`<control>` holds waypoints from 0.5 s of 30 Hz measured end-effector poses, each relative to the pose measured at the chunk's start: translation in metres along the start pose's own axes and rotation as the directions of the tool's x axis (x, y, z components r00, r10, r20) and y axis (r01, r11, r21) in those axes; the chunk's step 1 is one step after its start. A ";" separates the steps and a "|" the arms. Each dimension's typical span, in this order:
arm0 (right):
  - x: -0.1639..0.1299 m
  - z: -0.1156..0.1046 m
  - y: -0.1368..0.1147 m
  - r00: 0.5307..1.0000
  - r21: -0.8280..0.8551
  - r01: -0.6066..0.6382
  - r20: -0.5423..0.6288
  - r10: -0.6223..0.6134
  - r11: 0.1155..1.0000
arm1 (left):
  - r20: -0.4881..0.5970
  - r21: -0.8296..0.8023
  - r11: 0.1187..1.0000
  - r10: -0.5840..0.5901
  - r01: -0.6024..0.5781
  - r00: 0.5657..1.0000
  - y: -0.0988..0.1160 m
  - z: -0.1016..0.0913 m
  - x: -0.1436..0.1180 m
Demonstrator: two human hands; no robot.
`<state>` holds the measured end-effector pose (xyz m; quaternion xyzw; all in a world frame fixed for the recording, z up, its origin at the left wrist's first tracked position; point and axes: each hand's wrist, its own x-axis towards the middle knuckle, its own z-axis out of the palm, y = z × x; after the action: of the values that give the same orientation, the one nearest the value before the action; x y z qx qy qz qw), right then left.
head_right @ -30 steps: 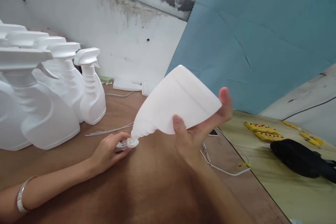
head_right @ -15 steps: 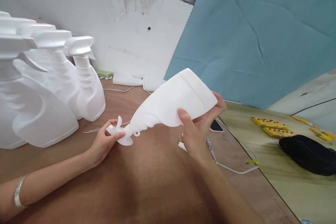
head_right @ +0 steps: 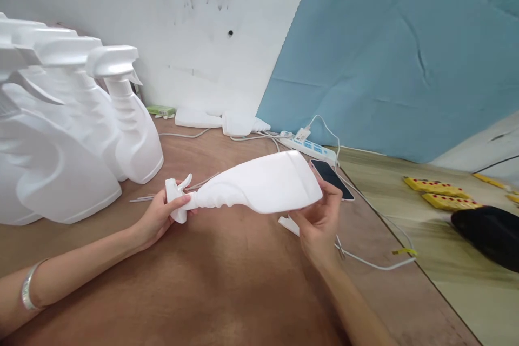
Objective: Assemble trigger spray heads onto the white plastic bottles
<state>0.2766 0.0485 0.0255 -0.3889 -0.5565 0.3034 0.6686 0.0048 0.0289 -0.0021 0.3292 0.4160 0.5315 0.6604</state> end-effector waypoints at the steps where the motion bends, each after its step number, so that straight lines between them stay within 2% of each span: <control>1: 0.001 -0.004 0.005 1.000 -0.029 0.013 -0.014 -0.014 0.999 | 0.009 0.000 1.000 -0.001 0.001 1.000 0.000 0.000 0.000; 6: 0.002 -0.024 0.022 0.997 -0.173 0.040 -0.065 -0.052 0.984 | -0.019 -0.010 1.000 -0.002 0.002 1.000 0.002 0.000 -0.001; 9: 0.005 -0.027 0.023 0.999 -0.128 -0.018 -0.036 0.014 0.992 | -0.034 0.019 1.000 0.003 -0.002 0.999 0.002 0.000 -0.001; 15: 0.007 -0.023 0.019 0.998 -0.001 -0.006 -0.057 0.006 1.000 | -0.018 0.091 0.995 -0.036 0.037 0.999 0.003 0.000 -0.003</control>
<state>0.3010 0.0601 0.0106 -0.3994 -0.5360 0.2940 0.6832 0.0036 0.0270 0.0015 0.3471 0.4512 0.5023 0.6508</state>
